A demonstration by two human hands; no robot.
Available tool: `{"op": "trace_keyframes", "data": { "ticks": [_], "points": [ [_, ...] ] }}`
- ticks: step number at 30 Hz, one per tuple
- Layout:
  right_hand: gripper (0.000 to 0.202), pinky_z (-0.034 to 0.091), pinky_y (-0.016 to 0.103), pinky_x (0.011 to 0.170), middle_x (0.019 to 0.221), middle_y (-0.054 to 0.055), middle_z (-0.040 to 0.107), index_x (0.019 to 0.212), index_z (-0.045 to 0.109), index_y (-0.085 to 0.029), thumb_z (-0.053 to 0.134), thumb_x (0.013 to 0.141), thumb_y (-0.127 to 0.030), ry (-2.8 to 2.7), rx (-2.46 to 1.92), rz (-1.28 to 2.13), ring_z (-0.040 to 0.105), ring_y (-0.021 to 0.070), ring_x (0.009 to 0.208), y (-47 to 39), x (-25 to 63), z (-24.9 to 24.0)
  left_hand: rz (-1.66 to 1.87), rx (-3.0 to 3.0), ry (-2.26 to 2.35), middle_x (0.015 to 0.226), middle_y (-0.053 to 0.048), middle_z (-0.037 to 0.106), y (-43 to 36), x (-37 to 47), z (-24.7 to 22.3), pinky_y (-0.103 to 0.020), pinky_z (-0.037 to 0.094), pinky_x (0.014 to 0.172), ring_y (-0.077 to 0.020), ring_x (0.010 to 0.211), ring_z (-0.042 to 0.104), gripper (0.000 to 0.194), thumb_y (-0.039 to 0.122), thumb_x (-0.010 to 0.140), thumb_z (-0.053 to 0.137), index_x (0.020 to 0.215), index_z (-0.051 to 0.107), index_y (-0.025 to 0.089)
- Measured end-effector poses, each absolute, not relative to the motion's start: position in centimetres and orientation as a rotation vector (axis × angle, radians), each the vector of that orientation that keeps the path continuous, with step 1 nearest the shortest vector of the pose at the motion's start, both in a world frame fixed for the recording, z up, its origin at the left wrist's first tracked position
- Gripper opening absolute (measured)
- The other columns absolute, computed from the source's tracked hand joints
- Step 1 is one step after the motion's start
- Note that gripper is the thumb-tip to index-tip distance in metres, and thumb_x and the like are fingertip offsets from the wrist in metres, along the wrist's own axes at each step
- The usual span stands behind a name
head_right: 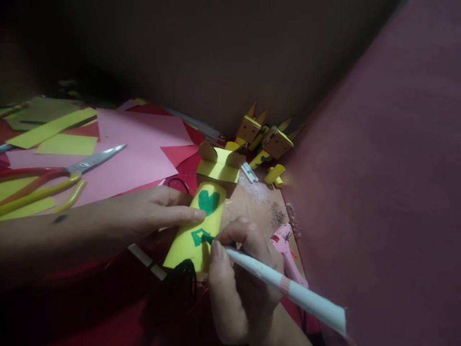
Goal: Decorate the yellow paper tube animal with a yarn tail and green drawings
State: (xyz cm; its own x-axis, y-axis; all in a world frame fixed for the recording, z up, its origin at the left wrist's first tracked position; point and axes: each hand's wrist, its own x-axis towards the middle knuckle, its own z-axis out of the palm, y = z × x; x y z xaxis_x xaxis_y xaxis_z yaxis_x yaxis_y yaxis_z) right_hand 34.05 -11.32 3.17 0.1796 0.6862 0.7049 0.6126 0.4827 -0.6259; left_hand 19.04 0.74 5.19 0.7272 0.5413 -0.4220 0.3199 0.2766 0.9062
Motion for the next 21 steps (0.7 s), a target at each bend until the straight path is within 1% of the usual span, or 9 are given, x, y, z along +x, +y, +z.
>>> {"op": "trace_keyframes", "data": {
  "ticks": [3, 7, 9, 15, 19, 21],
  "points": [
    [0.020, 0.040, 0.027, 0.049, 0.064, -0.003, 0.050, 0.085, 0.059, -0.023, 0.055, 0.094, -0.006, -1.511, -1.195, 0.102, 0.055, 0.0152, 0.061, -11.41, 33.86, 3.20, 0.186, 1.324, 0.799, 0.043, 0.006, 0.046, 0.66, 19.09, 5.18, -0.027, 0.021, 0.043, -0.0107, 0.041, 0.034, 0.038, 0.049, 0.072, 0.079, 0.059, 0.056, 0.022],
    [0.020, 0.036, 0.026, 0.046, 0.060, -0.004, 0.047, 0.084, 0.059, -0.023, 0.055, 0.094, -0.007, -1.478, -1.200, 0.130, 0.052, 0.0140, 0.056, -11.60, 33.87, 3.18, 0.181, 1.340, 0.808, 0.042, 0.005, 0.047, 0.63, 19.11, 5.23, -0.027, 0.021, 0.043, -0.0109, 0.041, 0.035, 0.036, 0.046, 0.077, 0.075, 0.059, 0.056, 0.022],
    [0.019, 0.035, 0.026, 0.045, 0.062, -0.004, 0.048, 0.086, 0.060, -0.023, 0.056, 0.094, -0.007, -1.503, -1.191, 0.121, 0.052, 0.0136, 0.055, -11.63, 34.09, 3.08, 0.183, 1.348, 0.812, 0.042, 0.005, 0.047, 0.65, 19.08, 5.28, -0.027, 0.022, 0.043, -0.0109, 0.041, 0.035, 0.036, 0.045, 0.079, 0.074, 0.059, 0.056, 0.022],
    [0.020, 0.043, 0.027, 0.053, 0.070, -0.003, 0.054, 0.091, 0.061, -0.022, 0.055, 0.093, -0.004, -1.548, -1.157, 0.118, 0.056, 0.0136, 0.062, -11.34, 34.56, 2.72, 0.175, 1.336, 0.802, 0.044, 0.006, 0.045, 0.68, 18.99, 5.31, -0.026, 0.021, 0.044, -0.0100, 0.042, 0.034, 0.039, 0.046, 0.076, 0.076, 0.056, 0.052, 0.022],
    [0.019, 0.041, 0.027, 0.050, 0.067, -0.003, 0.053, 0.088, 0.061, -0.023, 0.056, 0.093, -0.006, -1.534, -1.176, 0.110, 0.055, 0.0146, 0.061, -11.33, 34.26, 3.02, 0.175, 1.332, 0.812, 0.045, 0.006, 0.047, 0.63, 18.94, 5.37, -0.027, 0.022, 0.044, -0.0105, 0.043, 0.035, 0.037, 0.046, 0.074, 0.077, 0.058, 0.054, 0.022],
    [0.018, 0.042, 0.027, 0.050, 0.067, -0.002, 0.055, 0.085, 0.061, -0.023, 0.058, 0.092, -0.006, -1.528, -1.205, 0.071, 0.056, 0.0153, 0.061, -11.38, 34.09, 3.21, 0.167, 1.334, 0.812, 0.045, 0.006, 0.047, 0.60, 18.94, 5.41, -0.027, 0.022, 0.044, -0.0106, 0.043, 0.035, 0.037, 0.046, 0.073, 0.078, 0.059, 0.055, 0.022]
  ]
}}
